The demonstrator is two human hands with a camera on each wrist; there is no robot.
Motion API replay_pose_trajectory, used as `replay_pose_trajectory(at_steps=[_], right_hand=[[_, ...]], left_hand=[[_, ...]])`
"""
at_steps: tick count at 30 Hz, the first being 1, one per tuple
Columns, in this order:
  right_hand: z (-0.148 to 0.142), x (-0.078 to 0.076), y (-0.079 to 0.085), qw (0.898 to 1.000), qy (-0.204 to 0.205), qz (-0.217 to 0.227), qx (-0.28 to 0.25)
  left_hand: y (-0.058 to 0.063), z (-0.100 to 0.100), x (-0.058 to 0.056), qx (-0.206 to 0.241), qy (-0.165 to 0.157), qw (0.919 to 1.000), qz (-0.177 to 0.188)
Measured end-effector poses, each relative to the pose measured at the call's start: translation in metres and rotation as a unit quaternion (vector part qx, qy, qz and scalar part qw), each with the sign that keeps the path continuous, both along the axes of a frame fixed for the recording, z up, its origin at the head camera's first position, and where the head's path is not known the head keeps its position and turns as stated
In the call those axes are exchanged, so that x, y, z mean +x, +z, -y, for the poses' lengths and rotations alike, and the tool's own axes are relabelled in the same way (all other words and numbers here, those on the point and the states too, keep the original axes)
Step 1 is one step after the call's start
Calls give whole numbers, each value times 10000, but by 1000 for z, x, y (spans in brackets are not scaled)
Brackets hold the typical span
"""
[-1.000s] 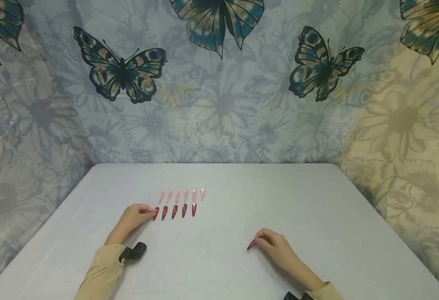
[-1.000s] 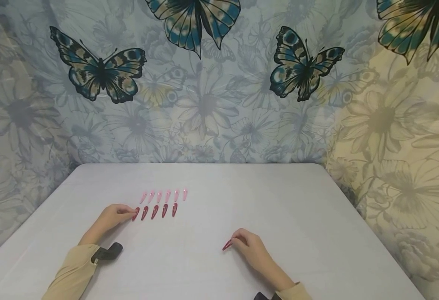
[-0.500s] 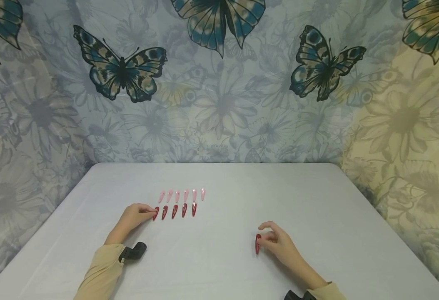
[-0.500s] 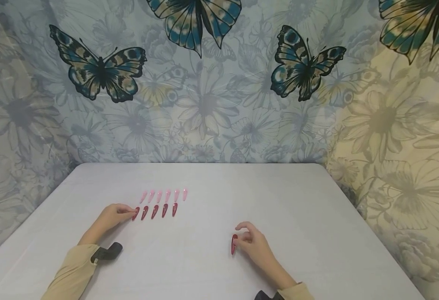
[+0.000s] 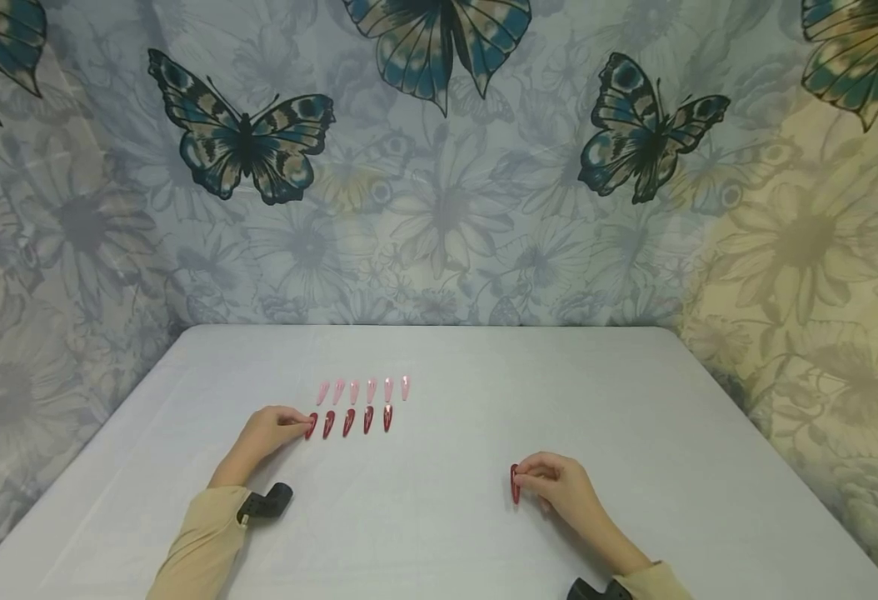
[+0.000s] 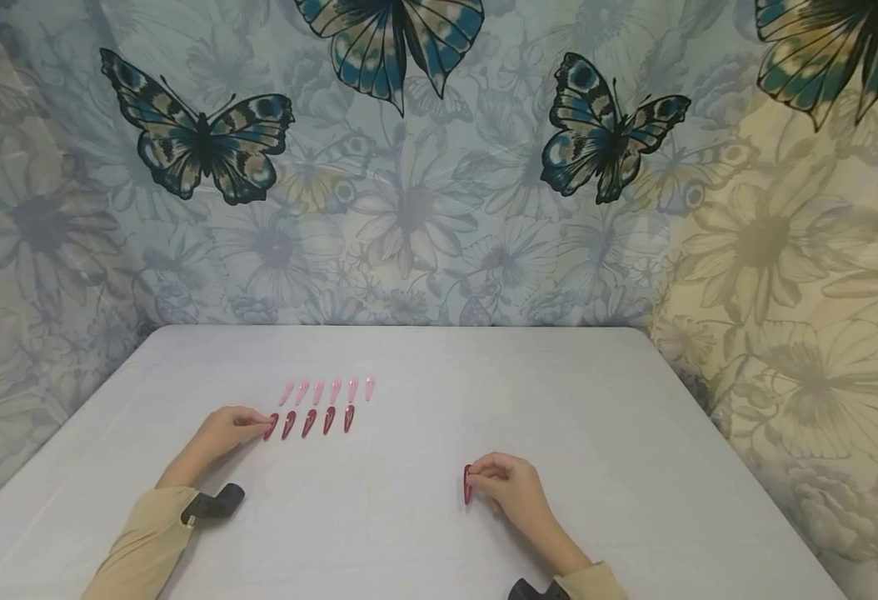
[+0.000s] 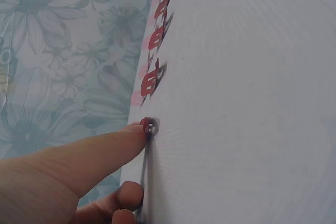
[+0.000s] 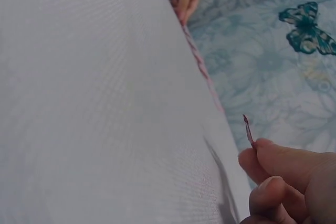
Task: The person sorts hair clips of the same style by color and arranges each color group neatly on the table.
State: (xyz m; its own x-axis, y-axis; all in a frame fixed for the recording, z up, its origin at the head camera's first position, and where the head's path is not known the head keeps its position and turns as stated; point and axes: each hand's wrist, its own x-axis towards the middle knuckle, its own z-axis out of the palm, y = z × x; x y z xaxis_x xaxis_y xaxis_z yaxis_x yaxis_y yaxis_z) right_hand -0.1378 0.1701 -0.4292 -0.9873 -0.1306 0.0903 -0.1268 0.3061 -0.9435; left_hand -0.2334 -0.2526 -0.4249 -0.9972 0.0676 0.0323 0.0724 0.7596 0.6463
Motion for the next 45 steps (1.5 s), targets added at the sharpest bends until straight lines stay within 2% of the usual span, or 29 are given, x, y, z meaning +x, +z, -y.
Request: replay_pose_trajectory(at_steps=[10, 15, 21, 26, 32, 39, 45], right_hand=[[3, -5, 8, 9996, 127, 65, 249], [11, -14, 13, 9989, 148, 37, 434], [25, -25, 20, 9977, 149, 21, 654], [39, -42, 28, 9983, 227, 82, 538], [67, -71, 34, 9984, 465, 18, 316], [102, -99, 25, 9976, 585, 51, 369], [123, -110, 17, 9966, 583, 50, 585]], left_hand=[[6, 0, -2, 68, -114, 9998, -133], [7, 0, -6, 59, -111, 9998, -181], [5, -2, -4, 203, -138, 9996, -167], [3, -4, -4, 168, -138, 9996, -179], [2, -3, -1, 140, -47, 9998, -114], [3, -2, 1, 109, -30, 9999, -122], [3, -2, 2, 123, -28, 9999, -57]])
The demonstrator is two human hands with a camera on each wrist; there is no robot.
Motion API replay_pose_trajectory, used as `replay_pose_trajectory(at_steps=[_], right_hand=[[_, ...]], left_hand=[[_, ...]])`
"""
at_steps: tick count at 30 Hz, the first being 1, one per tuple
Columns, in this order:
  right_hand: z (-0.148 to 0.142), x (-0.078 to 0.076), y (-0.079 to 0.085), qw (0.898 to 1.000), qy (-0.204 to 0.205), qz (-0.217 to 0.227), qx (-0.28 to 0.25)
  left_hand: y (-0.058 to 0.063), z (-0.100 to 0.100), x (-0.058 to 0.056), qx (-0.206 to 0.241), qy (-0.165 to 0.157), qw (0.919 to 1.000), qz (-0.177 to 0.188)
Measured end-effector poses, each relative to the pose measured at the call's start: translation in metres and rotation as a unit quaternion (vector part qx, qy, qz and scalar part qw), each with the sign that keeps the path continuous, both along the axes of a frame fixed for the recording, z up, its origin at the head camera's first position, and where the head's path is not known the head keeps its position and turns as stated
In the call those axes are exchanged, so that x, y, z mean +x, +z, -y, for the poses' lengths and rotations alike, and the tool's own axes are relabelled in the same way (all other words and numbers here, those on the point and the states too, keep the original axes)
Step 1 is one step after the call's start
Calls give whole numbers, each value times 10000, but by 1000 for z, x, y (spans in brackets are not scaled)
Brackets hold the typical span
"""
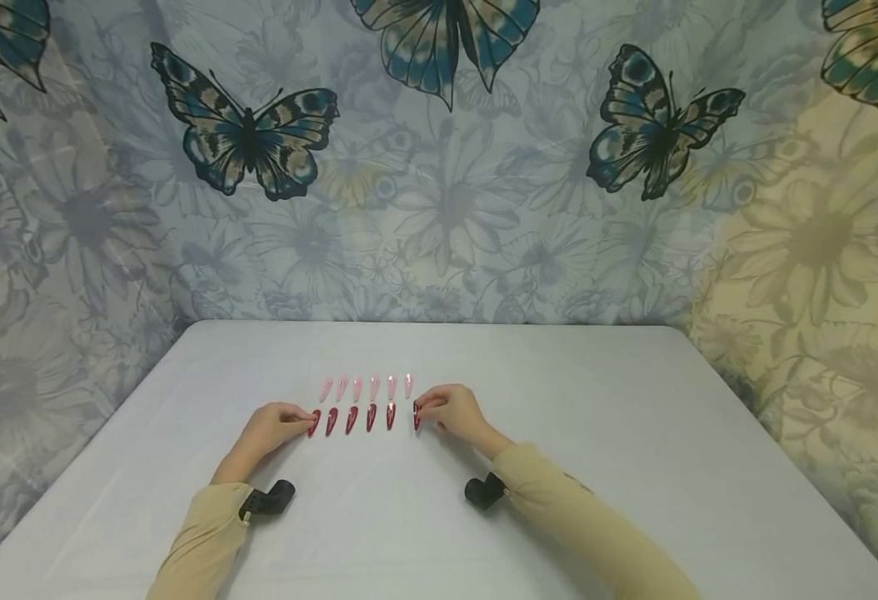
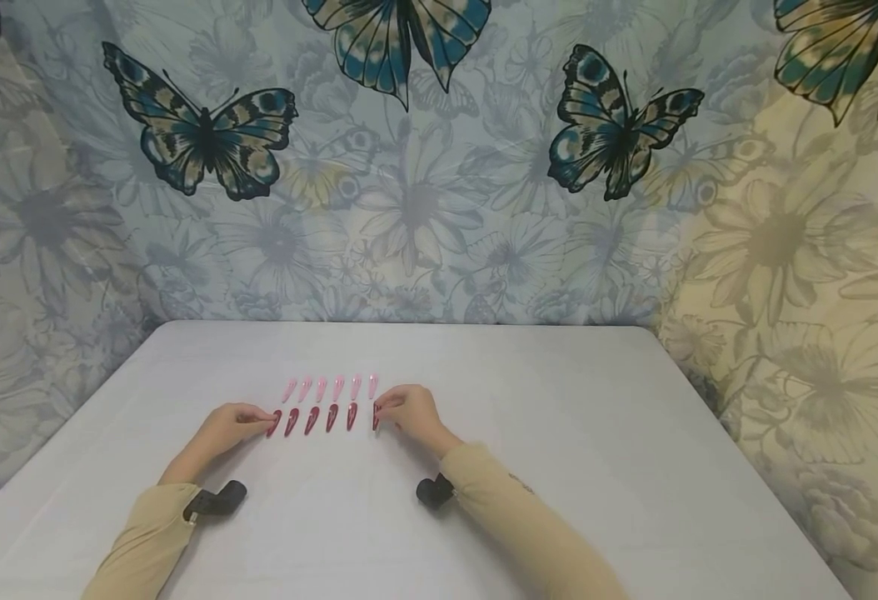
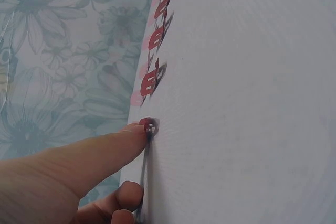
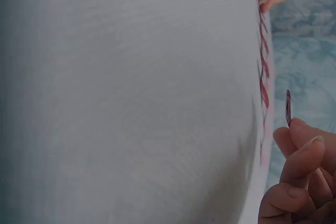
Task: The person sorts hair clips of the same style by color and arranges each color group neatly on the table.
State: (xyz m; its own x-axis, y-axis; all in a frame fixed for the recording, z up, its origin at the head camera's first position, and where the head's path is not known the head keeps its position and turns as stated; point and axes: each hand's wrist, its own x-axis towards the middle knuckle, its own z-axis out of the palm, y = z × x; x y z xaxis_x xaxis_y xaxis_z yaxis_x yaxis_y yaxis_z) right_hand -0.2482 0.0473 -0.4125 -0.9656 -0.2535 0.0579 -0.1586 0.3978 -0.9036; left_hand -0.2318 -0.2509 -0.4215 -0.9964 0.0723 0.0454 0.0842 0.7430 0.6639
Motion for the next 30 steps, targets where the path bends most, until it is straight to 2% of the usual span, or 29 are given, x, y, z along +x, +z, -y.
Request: replay_pose_trajectory(at_steps=[3, 8, 11, 15, 18, 23, 30], right_hand=[[8, -2, -3, 9998, 130, -143, 65], [17, -6, -7, 9965, 242, -694, 408], [19, -7, -8, 9896, 312, -1100, 878], [20, -7, -7, 9753, 487, -1573, 1472], [21, -7, -6, 9719, 523, -1629, 1618], [23, -8, -5, 9741, 502, -1495, 1619], [22, -9, -8, 9712, 569, -1677, 1594]], left_hand=[[-1, 1, 0, -39, 22, 10000, -5], [-1, 2, -1, -26, -36, 10000, -33], [-1, 2, -1, 38, -47, 10000, -3], [-1, 2, -1, 13, -48, 10000, -24], [-1, 2, -2, -37, -8, 10000, -30], [-2, 3, -2, -7, -3, 10000, -31], [-3, 1, -3, -17, 19, 10000, -39]])
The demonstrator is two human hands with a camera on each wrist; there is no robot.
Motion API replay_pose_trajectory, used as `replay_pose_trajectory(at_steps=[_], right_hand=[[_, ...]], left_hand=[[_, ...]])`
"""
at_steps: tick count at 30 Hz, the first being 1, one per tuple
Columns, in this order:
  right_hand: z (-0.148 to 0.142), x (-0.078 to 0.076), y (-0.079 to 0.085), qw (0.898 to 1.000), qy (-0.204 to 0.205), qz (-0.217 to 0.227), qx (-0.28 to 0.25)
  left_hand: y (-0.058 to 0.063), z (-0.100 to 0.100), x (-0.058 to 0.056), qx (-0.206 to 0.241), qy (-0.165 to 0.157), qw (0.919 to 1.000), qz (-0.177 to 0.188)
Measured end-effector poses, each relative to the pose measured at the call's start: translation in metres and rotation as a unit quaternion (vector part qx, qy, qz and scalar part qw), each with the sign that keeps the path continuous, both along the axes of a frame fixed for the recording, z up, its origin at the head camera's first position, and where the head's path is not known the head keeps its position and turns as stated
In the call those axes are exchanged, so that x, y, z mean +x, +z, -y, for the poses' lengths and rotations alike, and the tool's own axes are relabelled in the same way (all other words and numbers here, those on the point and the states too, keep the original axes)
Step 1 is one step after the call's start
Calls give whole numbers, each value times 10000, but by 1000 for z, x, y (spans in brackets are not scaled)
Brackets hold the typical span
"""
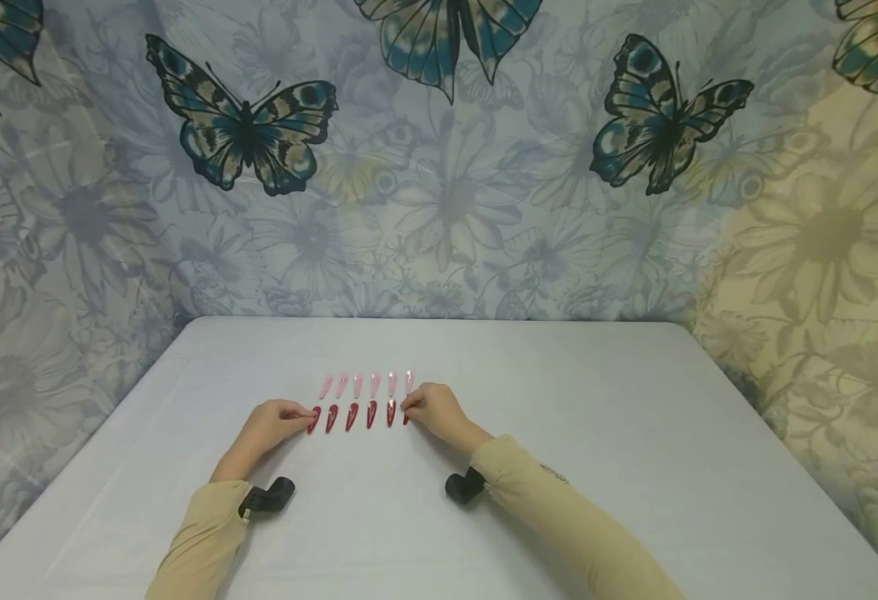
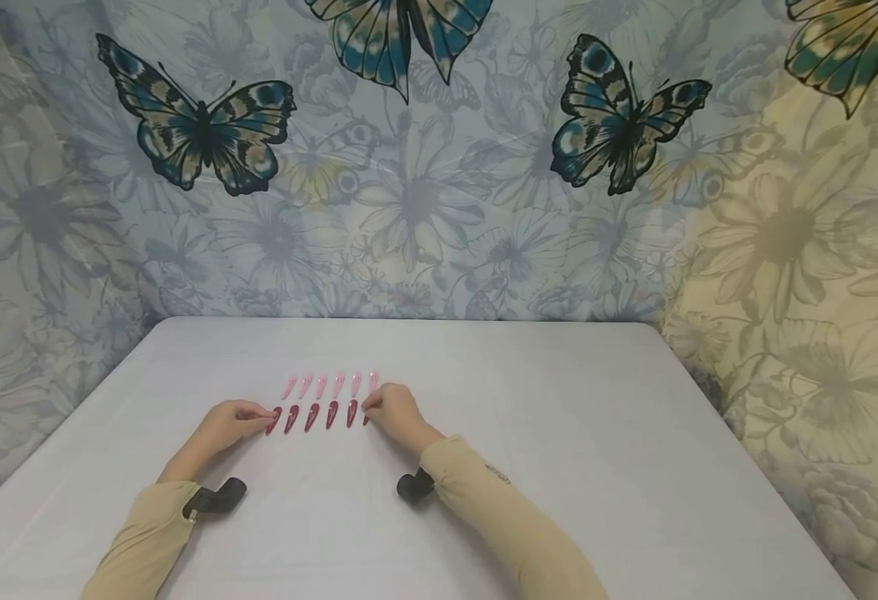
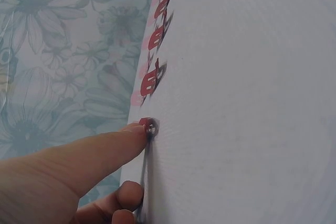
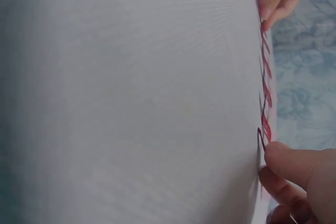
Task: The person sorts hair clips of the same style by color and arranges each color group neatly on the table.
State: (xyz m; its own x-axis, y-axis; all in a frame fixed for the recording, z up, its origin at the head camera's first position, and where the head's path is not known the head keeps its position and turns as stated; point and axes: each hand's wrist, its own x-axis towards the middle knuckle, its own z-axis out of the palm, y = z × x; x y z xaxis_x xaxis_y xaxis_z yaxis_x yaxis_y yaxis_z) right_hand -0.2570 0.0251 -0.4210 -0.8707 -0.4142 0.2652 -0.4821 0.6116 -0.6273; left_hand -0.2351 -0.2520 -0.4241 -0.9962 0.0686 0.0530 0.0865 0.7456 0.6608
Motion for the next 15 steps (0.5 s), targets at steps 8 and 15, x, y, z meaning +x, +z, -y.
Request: replay_pose_trajectory(at_steps=[8, 15], right_hand=[[-1, -2, 4, 9987, -185, 425, -221], [-1, -5, 4, 9979, -337, 523, -186]], left_hand=[[0, 0, 0, 4, 4, 10000, 24], [-1, 1, -1, 32, 4, 10000, 6]])
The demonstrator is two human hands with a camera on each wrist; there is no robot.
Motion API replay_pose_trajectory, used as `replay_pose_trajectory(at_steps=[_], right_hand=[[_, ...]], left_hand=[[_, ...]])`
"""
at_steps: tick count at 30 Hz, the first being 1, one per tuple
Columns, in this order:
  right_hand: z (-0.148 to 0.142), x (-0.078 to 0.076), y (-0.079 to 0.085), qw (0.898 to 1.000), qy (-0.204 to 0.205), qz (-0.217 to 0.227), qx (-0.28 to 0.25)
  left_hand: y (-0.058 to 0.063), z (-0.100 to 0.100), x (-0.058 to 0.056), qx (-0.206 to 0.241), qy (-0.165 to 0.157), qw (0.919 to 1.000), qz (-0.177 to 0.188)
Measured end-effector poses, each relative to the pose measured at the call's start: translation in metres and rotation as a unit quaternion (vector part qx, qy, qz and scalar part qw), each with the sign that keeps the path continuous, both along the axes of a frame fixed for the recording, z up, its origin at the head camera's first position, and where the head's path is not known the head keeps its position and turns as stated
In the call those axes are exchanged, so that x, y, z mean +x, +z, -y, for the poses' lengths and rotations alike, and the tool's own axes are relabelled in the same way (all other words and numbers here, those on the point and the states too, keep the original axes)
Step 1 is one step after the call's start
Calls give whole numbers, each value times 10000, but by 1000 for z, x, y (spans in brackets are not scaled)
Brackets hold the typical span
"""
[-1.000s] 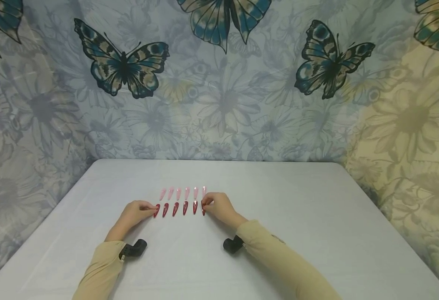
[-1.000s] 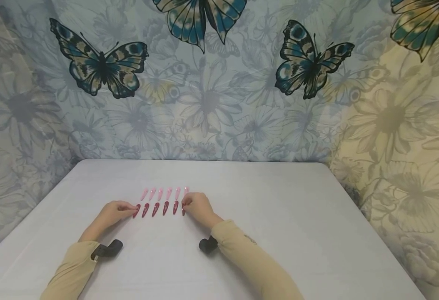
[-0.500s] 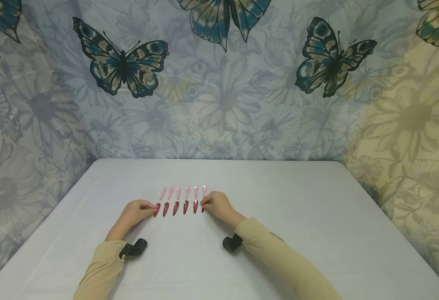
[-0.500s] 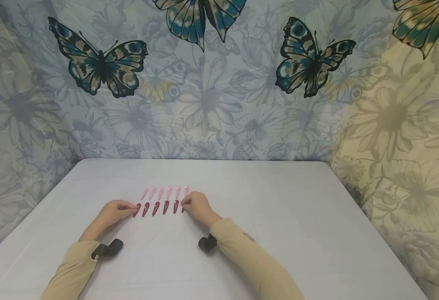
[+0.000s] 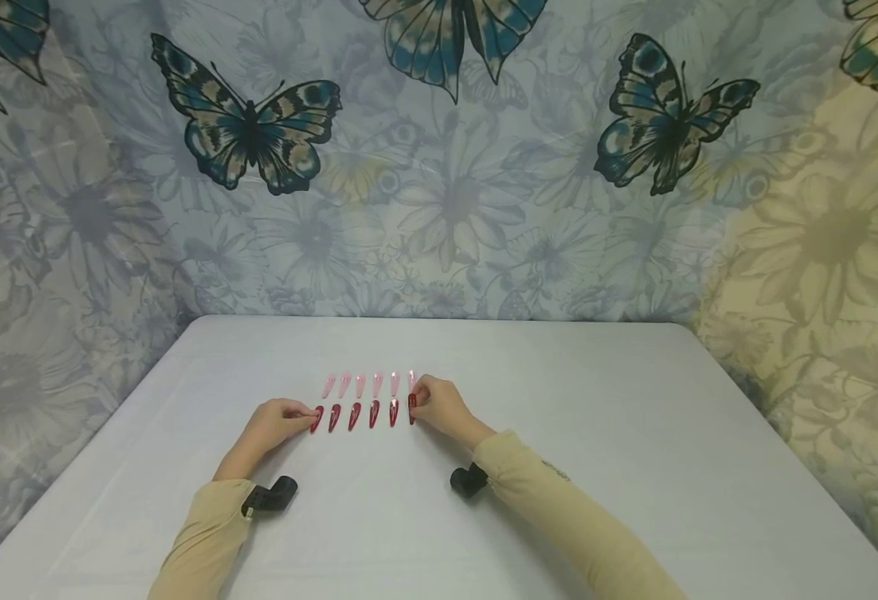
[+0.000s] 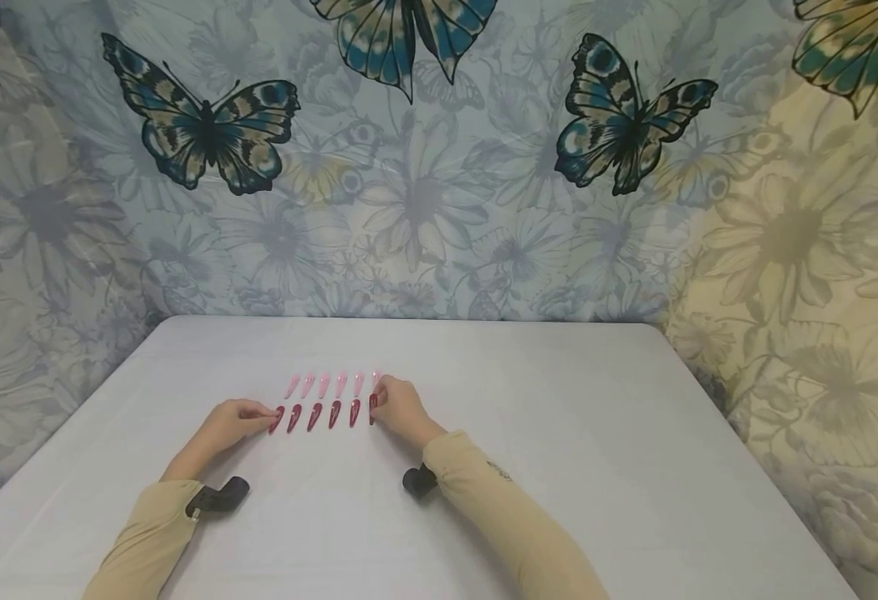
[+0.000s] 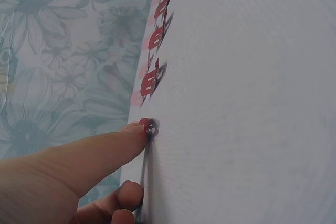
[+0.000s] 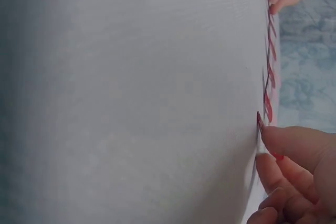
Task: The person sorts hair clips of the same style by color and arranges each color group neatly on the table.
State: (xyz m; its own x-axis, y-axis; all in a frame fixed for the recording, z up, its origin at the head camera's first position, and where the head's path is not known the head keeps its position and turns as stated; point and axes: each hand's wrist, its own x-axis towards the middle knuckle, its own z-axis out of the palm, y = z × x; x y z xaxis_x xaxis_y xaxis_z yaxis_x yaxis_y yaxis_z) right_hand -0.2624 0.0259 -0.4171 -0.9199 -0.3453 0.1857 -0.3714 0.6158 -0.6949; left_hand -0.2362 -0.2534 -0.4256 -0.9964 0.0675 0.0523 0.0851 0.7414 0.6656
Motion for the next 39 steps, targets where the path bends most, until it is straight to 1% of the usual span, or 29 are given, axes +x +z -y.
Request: replay_pose_trajectory(at_steps=[7, 10, 18, 21, 27, 33, 39], right_hand=[[-2, -1, -1, 9994, -268, 195, 36], [-2, -2, -2, 9992, -305, 254, 26], [-3, -4, -4, 9986, -291, 428, -105], [-2, -6, -5, 9987, -241, 426, -124], [-2, -7, -6, 9991, -143, 391, -93], [-4, -9, -6, 9989, -142, 440, 2], [-11, -8, -2, 9985, -36, 529, -107]], left_hand=[[1, -1, 0, 10, -10, 10000, -27], [0, 0, 1, 9, -24, 10000, -43], [-2, 3, -2, -17, -110, 9997, -219], [-2, 4, -3, -54, -118, 9995, -273], [-2, 3, -3, -41, -87, 9995, -300], [-3, 0, -4, -1, -53, 9995, -304], [-2, -2, -6, -34, 11, 9996, -290]])
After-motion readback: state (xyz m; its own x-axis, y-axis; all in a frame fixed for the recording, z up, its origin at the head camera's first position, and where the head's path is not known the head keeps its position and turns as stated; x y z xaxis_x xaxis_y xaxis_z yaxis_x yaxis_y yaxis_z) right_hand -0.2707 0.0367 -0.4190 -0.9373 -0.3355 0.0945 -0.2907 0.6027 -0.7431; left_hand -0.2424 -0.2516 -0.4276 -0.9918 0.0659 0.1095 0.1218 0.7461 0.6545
